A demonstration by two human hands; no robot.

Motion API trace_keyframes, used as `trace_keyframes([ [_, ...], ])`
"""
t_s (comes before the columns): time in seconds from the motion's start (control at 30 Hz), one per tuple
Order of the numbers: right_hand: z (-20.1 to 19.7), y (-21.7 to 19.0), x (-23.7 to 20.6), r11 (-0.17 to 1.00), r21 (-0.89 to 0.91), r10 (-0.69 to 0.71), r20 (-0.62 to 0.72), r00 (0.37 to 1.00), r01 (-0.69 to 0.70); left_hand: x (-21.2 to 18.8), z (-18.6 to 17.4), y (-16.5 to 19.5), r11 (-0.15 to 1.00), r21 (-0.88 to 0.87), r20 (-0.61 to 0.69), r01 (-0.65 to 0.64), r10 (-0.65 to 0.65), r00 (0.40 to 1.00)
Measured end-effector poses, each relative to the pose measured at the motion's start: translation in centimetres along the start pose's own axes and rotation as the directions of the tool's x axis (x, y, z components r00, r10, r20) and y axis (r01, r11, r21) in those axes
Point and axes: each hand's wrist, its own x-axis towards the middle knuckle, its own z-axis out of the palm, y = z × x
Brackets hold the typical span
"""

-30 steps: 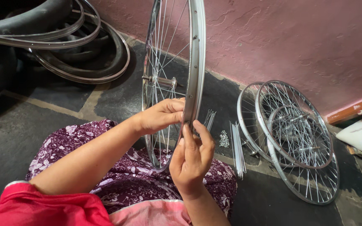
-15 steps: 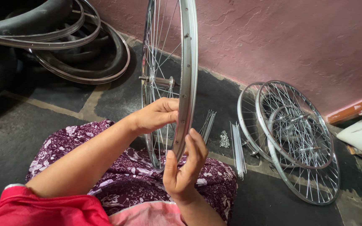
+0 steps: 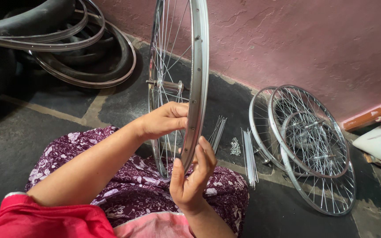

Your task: The person sits on the floor with a bicycle wheel rim on their lap and laces spokes into it, inserting each spoke through the rim holes and threading it toward the hub, repeatedly reaching for new spokes from a pile on the floor beside them.

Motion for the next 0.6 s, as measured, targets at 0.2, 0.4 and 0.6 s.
trace_keyframes([
  [0.2, 0.27, 0.15, -0.15, 1.000, 0.000, -0.004, 0.009, 1.000, 0.004, -0.22, -0.17, 0.00, 0.996, -0.064, -0.004, -0.070, 0.070, 0.998],
  [0.4, 0.52, 0.22, -0.26, 1.000, 0.011, 0.007, 0.006, 1.000, -0.007, -0.06, -0.40, 0.06, 0.998, 0.062, 0.015, -0.024, 0.023, 1.000],
  [0.6, 0.65, 0.33, -0.52, 1.000, 0.012, 0.003, 0.006, 1.000, -0.003, -0.05, -0.30, 0.06, 0.997, -0.063, 0.006, -0.046, 0.046, 0.999],
])
